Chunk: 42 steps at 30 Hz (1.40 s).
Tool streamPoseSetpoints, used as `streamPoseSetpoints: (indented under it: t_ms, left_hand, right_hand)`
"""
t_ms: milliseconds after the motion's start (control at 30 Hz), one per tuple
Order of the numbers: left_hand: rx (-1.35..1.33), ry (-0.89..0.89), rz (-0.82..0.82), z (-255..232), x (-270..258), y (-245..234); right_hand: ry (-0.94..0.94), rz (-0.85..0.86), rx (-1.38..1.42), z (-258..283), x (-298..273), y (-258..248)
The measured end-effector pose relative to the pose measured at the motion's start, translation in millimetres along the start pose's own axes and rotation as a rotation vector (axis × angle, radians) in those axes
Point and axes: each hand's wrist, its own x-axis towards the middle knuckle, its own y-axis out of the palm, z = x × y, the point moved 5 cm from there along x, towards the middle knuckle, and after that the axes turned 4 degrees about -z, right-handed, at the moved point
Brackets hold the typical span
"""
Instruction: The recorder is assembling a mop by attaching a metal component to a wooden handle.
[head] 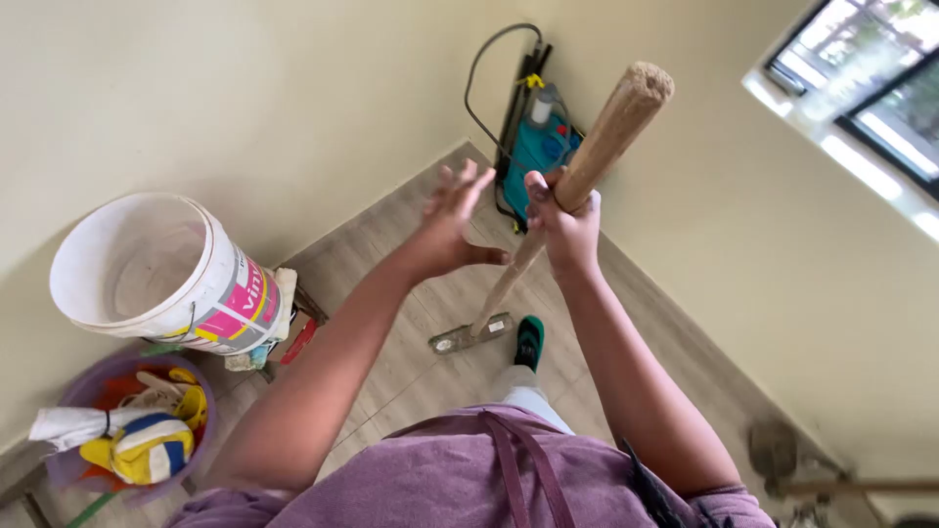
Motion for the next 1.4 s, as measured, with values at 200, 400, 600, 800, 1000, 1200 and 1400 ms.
streamPoseSetpoints:
  t_ms: [200, 400, 600, 800, 1000, 1200, 1400]
  left_hand:
    - [-0.037, -0.222, 0.048, 71.7, 147.5, 104.2]
    - [-0.347, -0.45, -0.131, 83.4, 216.9, 66.0]
    - [-0.363, -0.655, -0.293, 160.6, 246.0, 89.5]
    - [-0.217, -0.755, -0.492, 145.0, 255.3, 35.0]
    - [-0.014, -0.717, -0.388, 212.7, 243.3, 49.5]
    - [-0.311, -0.672, -0.294, 273.6, 234.8, 49.8]
    - [-0.354, -0.586, -0.326, 267.3, 233.6, 36.6]
  right_hand:
    - [0.083, 0.171, 0.172, -42.1, 138.7, 22.5]
    - [0.03, 0.54, 0.124, -10.4, 255.8, 36.7]
    - [-0.093, 0.787, -0.06, -12.8, 296.9, 50.0]
    - [0.053, 0.918, -0.036, -49.3, 308.9, 80.5]
    - [0.118, 0.97, -0.159, -118.1, 307.1, 110.8]
    - [0.033, 0.968, -0.201, -115.7, 303.6, 145.2]
    - [0.034, 0.799, -0.192, -120.1, 286.9, 171.4]
